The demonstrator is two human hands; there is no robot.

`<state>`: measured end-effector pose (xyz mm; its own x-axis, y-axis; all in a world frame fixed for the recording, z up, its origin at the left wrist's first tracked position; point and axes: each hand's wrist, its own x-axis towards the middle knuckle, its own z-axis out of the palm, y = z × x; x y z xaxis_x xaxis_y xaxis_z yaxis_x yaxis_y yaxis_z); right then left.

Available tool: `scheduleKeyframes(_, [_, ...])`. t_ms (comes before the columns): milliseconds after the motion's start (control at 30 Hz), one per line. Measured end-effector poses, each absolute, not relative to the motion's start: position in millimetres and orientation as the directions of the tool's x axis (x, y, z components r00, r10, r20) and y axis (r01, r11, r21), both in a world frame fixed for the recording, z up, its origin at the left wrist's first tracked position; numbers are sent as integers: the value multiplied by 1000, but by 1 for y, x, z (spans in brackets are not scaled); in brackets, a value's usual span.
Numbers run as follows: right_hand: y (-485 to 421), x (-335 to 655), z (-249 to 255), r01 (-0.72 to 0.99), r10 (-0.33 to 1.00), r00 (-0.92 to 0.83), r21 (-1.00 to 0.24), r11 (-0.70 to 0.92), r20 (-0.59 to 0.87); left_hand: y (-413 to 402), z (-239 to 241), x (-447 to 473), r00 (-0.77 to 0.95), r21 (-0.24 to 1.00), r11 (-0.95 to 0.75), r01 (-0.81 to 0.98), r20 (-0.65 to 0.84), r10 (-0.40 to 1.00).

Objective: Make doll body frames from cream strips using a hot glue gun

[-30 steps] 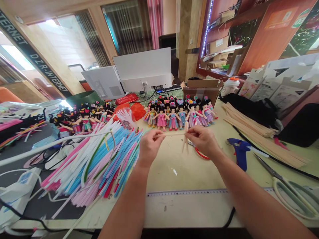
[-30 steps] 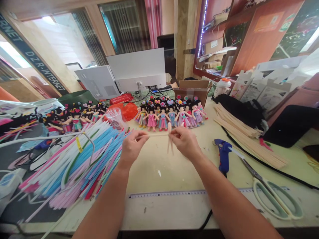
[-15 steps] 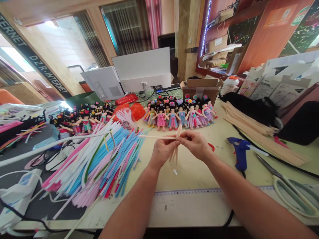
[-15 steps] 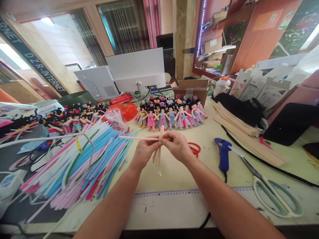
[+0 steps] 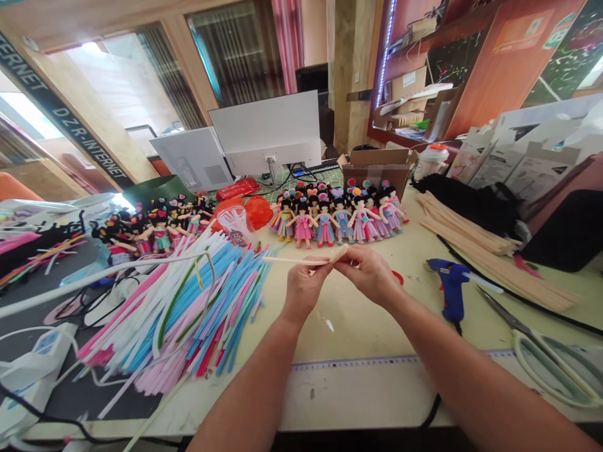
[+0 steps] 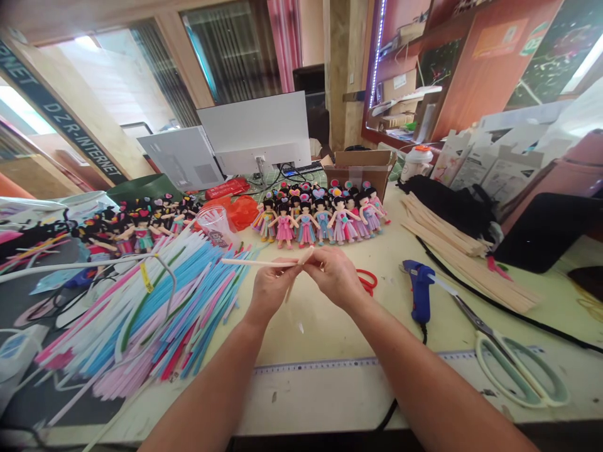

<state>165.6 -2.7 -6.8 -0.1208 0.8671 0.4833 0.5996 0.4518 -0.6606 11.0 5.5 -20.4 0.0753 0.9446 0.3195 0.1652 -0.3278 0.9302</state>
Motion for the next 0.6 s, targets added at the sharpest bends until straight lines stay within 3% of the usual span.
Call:
scheduleKeyframes(267, [-2, 164, -11, 572, 914, -88, -731, 371, 395, 2, -19, 13, 49, 892, -385, 238, 385, 922])
scheduleKeyframes(600, [-1, 163, -14, 588, 929, -53, -741, 325, 366, 8, -18, 12, 7, 984, -177, -7, 177, 984])
